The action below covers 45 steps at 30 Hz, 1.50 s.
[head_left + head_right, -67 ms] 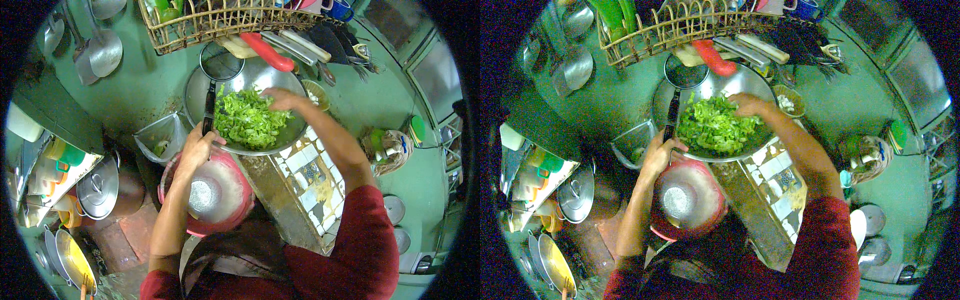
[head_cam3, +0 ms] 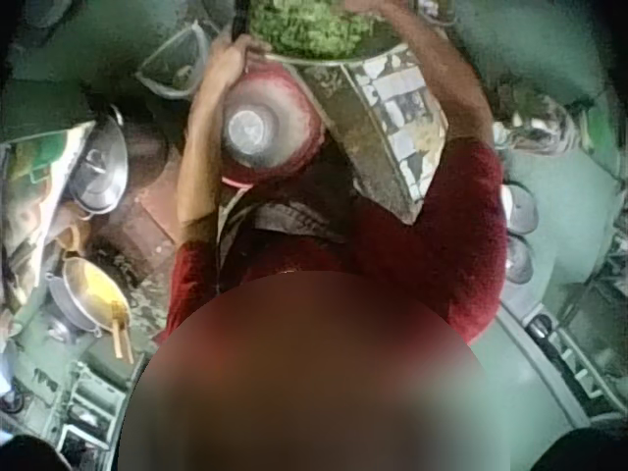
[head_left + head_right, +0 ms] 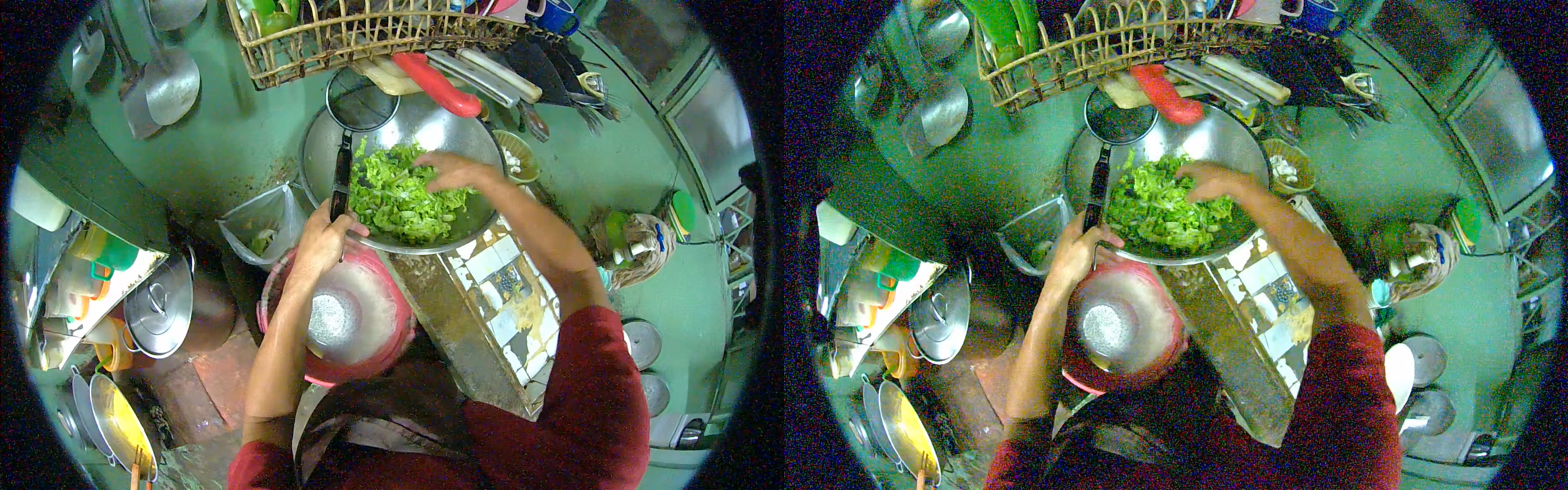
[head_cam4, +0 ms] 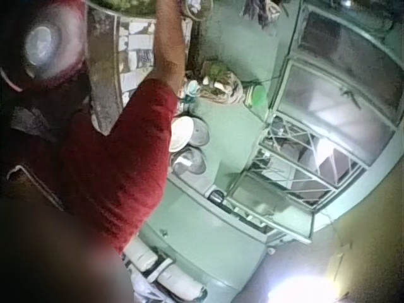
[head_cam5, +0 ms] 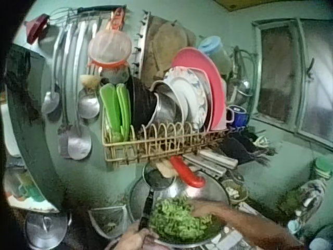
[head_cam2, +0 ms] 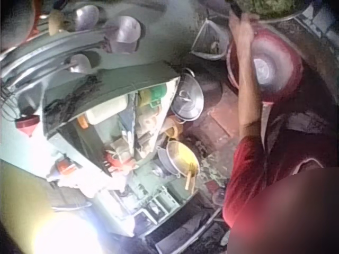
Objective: The person gathers chopped green vegetables, blanches them in boiling water, and then places them on a yellow food base. They then slice hard-boiled eggs and arrange the slices decoratively on top of the dish.
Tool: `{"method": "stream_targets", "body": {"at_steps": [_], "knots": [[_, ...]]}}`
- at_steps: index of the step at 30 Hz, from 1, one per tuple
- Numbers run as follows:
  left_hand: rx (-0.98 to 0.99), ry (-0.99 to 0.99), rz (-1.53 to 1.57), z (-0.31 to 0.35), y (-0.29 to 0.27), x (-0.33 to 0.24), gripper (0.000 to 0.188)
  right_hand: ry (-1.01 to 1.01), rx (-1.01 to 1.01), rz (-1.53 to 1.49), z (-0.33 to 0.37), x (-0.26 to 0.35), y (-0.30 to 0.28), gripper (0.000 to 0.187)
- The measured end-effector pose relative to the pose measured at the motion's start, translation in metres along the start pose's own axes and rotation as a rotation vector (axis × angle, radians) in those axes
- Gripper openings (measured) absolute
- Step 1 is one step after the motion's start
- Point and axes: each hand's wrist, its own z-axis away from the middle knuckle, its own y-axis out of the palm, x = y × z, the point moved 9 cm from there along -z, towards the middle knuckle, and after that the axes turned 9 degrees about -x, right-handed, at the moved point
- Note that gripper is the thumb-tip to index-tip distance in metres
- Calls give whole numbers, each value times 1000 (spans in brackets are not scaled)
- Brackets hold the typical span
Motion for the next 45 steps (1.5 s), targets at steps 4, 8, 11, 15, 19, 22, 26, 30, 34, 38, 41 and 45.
{"method": "stream_targets", "body": {"at_steps": [4,8,11,15,19,22,26,30,34,38,41,45], "knots": [[-42,-20,-37,4,0,-1,21,43,205,97,2,61,78,59],[-50,-38,-38,5,-3,-2,19,-207,52,-109,-16,77,53,29],[-30,-13,-46,5,-2,-4,17,36,11,-659,-44,19,14,27],[-43,-34,-46,5,-3,-1,17,101,-262,-409,-89,-45,-18,27],[-60,-12,-71,6,-2,-5,19,159,-332,-264,-129,-29,25,41],[-67,-9,-53,6,-2,-6,19,27,-132,-101,-128,44,78,58],[-40,-45,-35,3,-2,-2,19,-293,-49,24,-80,119,62,53],[-14,-26,-23,0,-3,-2,17,-193,-180,-419,-35,72,-39,46],[25,-55,44,0,0,1,20,-117,-27,-379,2,35,-36,52],[39,-34,51,0,0,0,22,295,150,-91,22,12,19,59],[44,-28,49,0,0,0,22,274,322,19,33,43,62,62],[40,-41,44,-1,-1,2,21,21,229,-44,32,75,46,58]]}}
